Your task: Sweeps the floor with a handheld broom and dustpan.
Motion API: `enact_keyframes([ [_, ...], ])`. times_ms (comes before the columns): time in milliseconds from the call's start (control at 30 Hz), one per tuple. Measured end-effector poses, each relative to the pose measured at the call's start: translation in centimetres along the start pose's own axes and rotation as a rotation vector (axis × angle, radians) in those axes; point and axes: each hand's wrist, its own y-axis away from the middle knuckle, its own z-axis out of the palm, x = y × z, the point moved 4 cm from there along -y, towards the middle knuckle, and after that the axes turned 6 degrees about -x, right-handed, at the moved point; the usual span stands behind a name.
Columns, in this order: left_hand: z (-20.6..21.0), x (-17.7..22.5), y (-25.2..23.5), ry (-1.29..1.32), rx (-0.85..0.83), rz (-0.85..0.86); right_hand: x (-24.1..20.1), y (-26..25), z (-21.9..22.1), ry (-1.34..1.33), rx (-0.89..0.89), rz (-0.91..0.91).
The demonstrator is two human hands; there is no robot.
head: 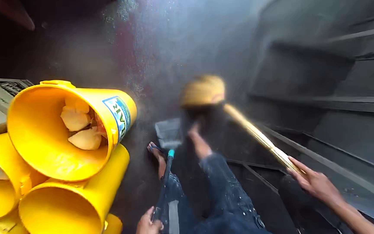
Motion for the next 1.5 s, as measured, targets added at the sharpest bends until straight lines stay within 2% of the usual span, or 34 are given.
enact_keyframes([
  [100, -3.2, 1.9, -2.6, -0.399, 0.046, 0.015, -2.5, 5.2, 1.5, -0.129, 0.216, -0.103],
  [167, -5.0, 3.5, -3.6, -0.585, 0.073, 0.039, -6.7, 5.0, 2.4, -0.188, 0.286, -0.152],
  [267, -7.5, 5.9, -6.2, -0.82, 0.137, 0.097, -18.3, -0.4, 1.4, -0.414, 0.211, -0.122],
  [367, -9.3, 7.4, -7.0, -0.93, 0.16, 0.144, -31.2, -8.3, 1.3, -0.737, 0.128, -0.045],
  [433, -10.2, 7.6, -6.8, -0.944, 0.2, 0.187, -37.1, -12.7, 3.0, -0.707, 0.082, -0.06],
  [500, -11.5, 7.3, -6.6, -0.925, 0.248, 0.236, -40.0, -13.0, 6.2, -0.517, 0.002, -0.064],
  [567, -12.0, 6.6, -6.6, -0.91, 0.267, 0.275, -36.5, -11.2, 11.5, -0.326, -0.033, -0.046],
  [633, -12.0, 6.0, -6.8, -0.937, 0.25, 0.299, -29.0, -7.1, 16.6, -0.243, -0.118, 0.016],
  [733, -11.6, 4.9, -7.4, -1.032, 0.218, 0.321, -16.9, 1.1, 21.1, -0.292, -0.164, 0.078],
  [833, -10.6, 5.5, -6.9, -1.113, 0.235, 0.443, -8.1, 10.6, 21.9, -0.42, -0.015, 0.056],
  [933, -8.7, 7.7, -5.1, -1.198, 0.243, 0.534, -5.6, 16.5, 19.2, -0.507, 0.215, 0.012],
  [1033, -5.7, 11.1, -3.0, -1.37, 0.217, 0.468, -7.4, 12.9, 12.9, -0.633, 0.368, -0.016],
  [1200, -2.5, 15.3, -3.3, -1.637, 0.213, 0.319, -10.2, -2.9, -2.5, -0.927, 0.471, -0.073],
  [1267, -2.0, 16.2, -3.9, -1.675, 0.261, 0.307, -10.9, -8.3, -8.4, -1.034, 0.413, -0.064],
  [1333, -1.9, 17.0, -4.0, -1.676, 0.306, 0.302, -11.1, -12.6, -11.9, -1.139, 0.345, -0.003],
  [1400, -2.1, 17.9, -3.6, -1.603, 0.357, 0.348, -10.5, -15.5, -12.1, -1.206, 0.289, 0.057],
  [1467, -3.1, 18.5, -3.1, -1.405, 0.413, 0.456, -10.0, -15.9, -7.4, -1.188, 0.213, 0.103],
  [1500, -3.9, 18.7, -3.0, -1.284, 0.456, 0.494, -9.6, -15.3, -3.3, -1.157, 0.182, 0.114],
])
